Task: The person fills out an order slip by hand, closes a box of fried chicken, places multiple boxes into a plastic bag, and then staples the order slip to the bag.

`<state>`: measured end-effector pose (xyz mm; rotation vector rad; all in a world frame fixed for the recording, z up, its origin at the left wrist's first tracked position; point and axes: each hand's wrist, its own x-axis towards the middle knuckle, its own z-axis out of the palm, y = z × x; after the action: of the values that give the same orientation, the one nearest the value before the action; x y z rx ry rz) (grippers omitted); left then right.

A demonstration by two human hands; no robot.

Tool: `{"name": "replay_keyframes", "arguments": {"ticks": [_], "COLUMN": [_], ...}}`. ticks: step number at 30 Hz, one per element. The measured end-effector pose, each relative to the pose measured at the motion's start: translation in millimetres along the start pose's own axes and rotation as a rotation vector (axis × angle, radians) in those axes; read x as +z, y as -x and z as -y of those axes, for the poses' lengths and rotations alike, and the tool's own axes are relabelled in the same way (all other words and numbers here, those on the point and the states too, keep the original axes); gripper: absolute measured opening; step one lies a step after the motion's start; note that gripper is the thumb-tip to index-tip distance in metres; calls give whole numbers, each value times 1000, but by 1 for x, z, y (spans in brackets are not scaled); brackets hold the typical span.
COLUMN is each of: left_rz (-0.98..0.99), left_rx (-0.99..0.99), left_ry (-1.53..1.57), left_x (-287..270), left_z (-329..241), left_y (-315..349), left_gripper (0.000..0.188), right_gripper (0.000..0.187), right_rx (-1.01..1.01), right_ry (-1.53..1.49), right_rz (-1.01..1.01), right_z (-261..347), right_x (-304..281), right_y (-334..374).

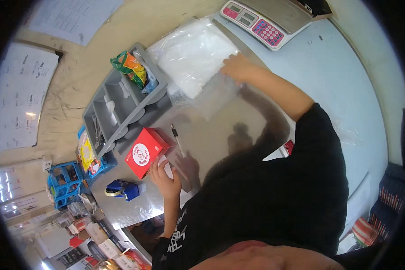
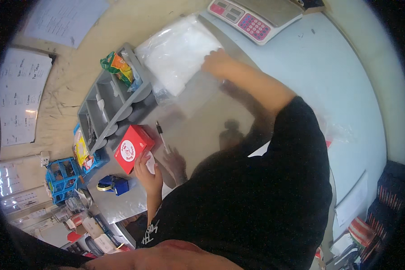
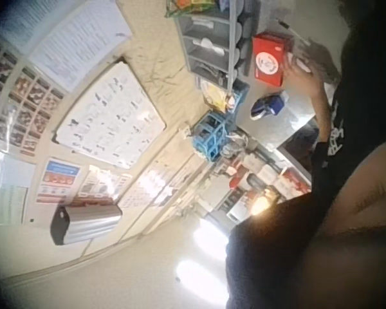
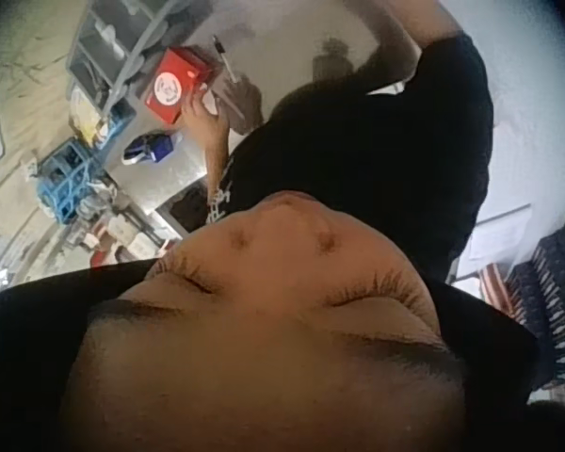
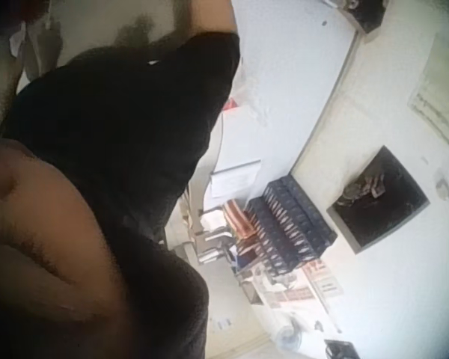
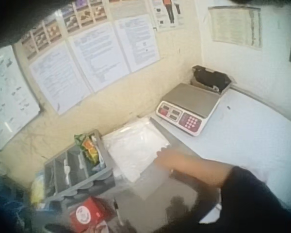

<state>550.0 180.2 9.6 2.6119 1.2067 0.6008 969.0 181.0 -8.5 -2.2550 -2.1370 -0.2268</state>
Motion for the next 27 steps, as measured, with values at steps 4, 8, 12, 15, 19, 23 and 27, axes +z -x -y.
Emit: {"name": "replay_keyframes", "arguments": {"ticks": [4, 8, 12, 15, 19, 23, 27], "left_rz": [105, 180, 341, 473, 590, 707, 714], "left_rx": [169, 466, 674, 705, 452, 226, -227], "left_ry": [41, 90, 239, 274, 367, 563, 925], "left_x": [20, 33, 42, 67, 65, 68, 81], "left_z": [-24, -106, -155, -161, -118, -123, -99], "left_y": [-25, -86, -97, -81, -54, -51, -44], "left_gripper": [32, 27, 27, 25, 23, 23, 30], "right_gripper": [16, 11, 20, 18, 26, 17, 8], "right_rx": [-52, 313, 15, -159, 17, 241, 299], "right_ry": [-92, -484, -914, -181, -295, -295, -338], "right_rz": [-133, -480, -463, -219, -206, -198, -266], "right_z": [-6, 9, 4, -33, 24, 10, 37], "right_x": [-26, -42, 22, 110, 57, 50, 43], "right_y": [-42, -65, -77, -77, -85, -85, -67]}}
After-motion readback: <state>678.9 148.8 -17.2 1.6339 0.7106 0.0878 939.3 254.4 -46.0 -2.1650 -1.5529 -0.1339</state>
